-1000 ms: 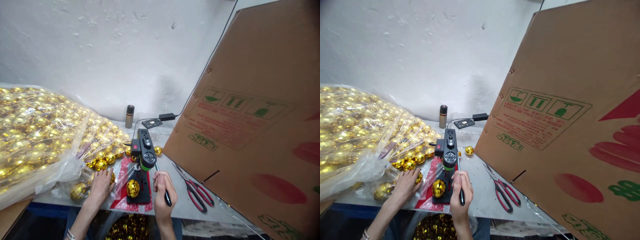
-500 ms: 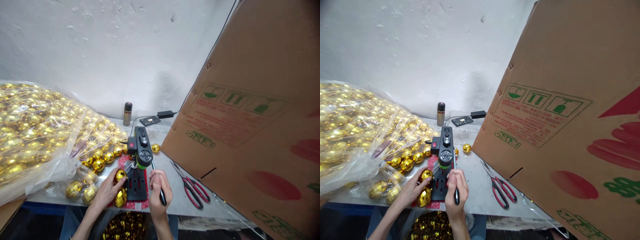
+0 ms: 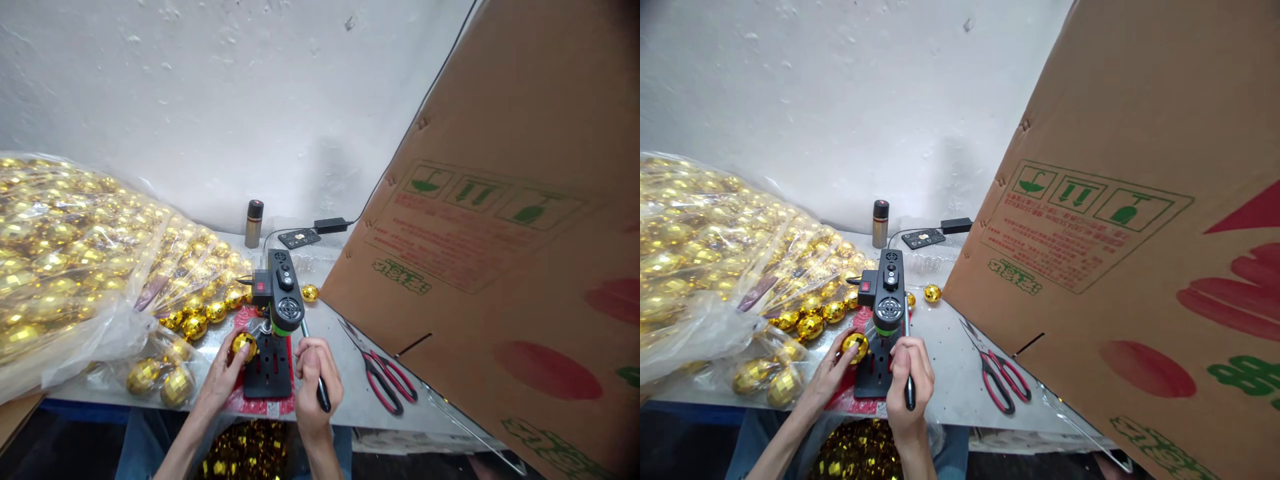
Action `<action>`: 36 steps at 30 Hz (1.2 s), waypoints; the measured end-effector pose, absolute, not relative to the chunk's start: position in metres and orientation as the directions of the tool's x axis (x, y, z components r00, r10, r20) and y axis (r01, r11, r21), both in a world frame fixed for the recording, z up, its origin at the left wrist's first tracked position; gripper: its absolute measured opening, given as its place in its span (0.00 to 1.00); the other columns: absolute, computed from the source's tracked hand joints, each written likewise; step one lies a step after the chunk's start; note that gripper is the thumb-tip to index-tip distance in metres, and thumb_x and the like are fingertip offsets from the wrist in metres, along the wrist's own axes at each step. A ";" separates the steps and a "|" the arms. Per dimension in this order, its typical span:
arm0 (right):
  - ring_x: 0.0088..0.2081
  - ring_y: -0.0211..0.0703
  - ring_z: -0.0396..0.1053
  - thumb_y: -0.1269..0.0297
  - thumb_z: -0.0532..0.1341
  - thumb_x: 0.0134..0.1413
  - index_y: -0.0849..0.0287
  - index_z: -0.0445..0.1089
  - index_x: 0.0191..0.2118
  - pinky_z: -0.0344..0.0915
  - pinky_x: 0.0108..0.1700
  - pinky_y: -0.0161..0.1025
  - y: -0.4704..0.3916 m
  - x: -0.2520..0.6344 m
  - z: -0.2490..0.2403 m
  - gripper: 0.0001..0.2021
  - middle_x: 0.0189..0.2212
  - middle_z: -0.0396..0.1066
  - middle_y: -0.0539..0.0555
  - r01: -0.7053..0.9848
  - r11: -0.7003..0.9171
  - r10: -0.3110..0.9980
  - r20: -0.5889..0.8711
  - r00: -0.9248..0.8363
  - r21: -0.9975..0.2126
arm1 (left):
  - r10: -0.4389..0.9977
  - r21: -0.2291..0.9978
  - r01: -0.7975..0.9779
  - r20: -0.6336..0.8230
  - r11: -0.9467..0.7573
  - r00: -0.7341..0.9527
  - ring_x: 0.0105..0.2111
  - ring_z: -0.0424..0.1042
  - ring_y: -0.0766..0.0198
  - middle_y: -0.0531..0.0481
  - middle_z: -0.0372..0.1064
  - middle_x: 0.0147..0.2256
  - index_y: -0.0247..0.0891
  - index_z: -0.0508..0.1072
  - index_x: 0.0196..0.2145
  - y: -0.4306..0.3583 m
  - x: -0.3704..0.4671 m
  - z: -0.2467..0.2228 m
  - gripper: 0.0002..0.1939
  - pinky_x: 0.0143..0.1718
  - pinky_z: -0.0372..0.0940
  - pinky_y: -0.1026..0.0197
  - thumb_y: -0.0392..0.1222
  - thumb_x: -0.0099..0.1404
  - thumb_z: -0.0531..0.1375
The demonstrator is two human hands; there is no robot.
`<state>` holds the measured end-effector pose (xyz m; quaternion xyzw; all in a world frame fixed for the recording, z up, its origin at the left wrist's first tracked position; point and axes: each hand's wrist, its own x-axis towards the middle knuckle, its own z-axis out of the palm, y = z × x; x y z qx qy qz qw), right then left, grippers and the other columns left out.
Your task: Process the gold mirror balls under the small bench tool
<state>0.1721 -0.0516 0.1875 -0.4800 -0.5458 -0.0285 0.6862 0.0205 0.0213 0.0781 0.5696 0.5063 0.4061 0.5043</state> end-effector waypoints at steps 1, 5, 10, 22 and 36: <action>0.27 0.32 0.65 0.75 0.51 0.73 0.55 0.63 0.30 0.60 0.28 0.31 -0.052 0.172 0.188 0.17 0.28 0.65 0.46 0.564 0.536 0.487 0.775 0.402 -0.629 | 0.987 0.979 0.202 0.000 -0.032 0.158 0.62 0.73 0.46 0.40 0.75 0.61 0.41 0.71 0.61 0.021 0.025 0.076 0.34 0.63 0.70 0.45 0.66 0.67 0.58; 0.27 0.32 0.65 0.74 0.51 0.73 0.55 0.62 0.30 0.60 0.29 0.31 -0.054 0.173 0.189 0.17 0.28 0.65 0.46 0.565 0.528 0.499 0.770 0.398 -0.634 | 0.973 0.924 0.334 0.121 -0.183 0.199 0.59 0.76 0.44 0.37 0.76 0.59 0.40 0.70 0.61 0.018 0.043 0.064 0.30 0.63 0.68 0.39 0.59 0.68 0.59; 0.26 0.32 0.65 0.74 0.51 0.73 0.55 0.63 0.31 0.60 0.28 0.31 -0.055 0.173 0.189 0.16 0.28 0.65 0.46 0.566 0.519 0.513 0.763 0.393 -0.640 | 0.915 0.829 0.406 0.286 -0.385 0.285 0.55 0.79 0.43 0.36 0.78 0.54 0.39 0.70 0.59 0.016 0.051 0.059 0.26 0.57 0.73 0.38 0.52 0.68 0.62; 0.28 0.36 0.67 0.73 0.51 0.73 0.55 0.65 0.32 0.60 0.29 0.35 -0.058 0.175 0.184 0.16 0.28 0.67 0.48 0.581 0.496 0.530 0.755 0.385 -0.645 | 0.860 0.763 0.429 0.325 -0.484 0.392 0.51 0.77 0.43 0.38 0.77 0.51 0.40 0.74 0.56 0.018 0.058 0.061 0.24 0.53 0.73 0.39 0.45 0.63 0.66; 0.28 0.36 0.67 0.69 0.50 0.75 0.54 0.62 0.30 0.62 0.33 0.36 -0.057 0.182 0.150 0.17 0.28 0.67 0.47 0.578 0.507 0.527 0.761 0.379 -0.639 | 0.883 0.760 0.488 0.240 -0.430 0.404 0.47 0.76 0.44 0.43 0.78 0.45 0.42 0.76 0.52 0.019 0.058 0.058 0.22 0.52 0.69 0.43 0.47 0.60 0.70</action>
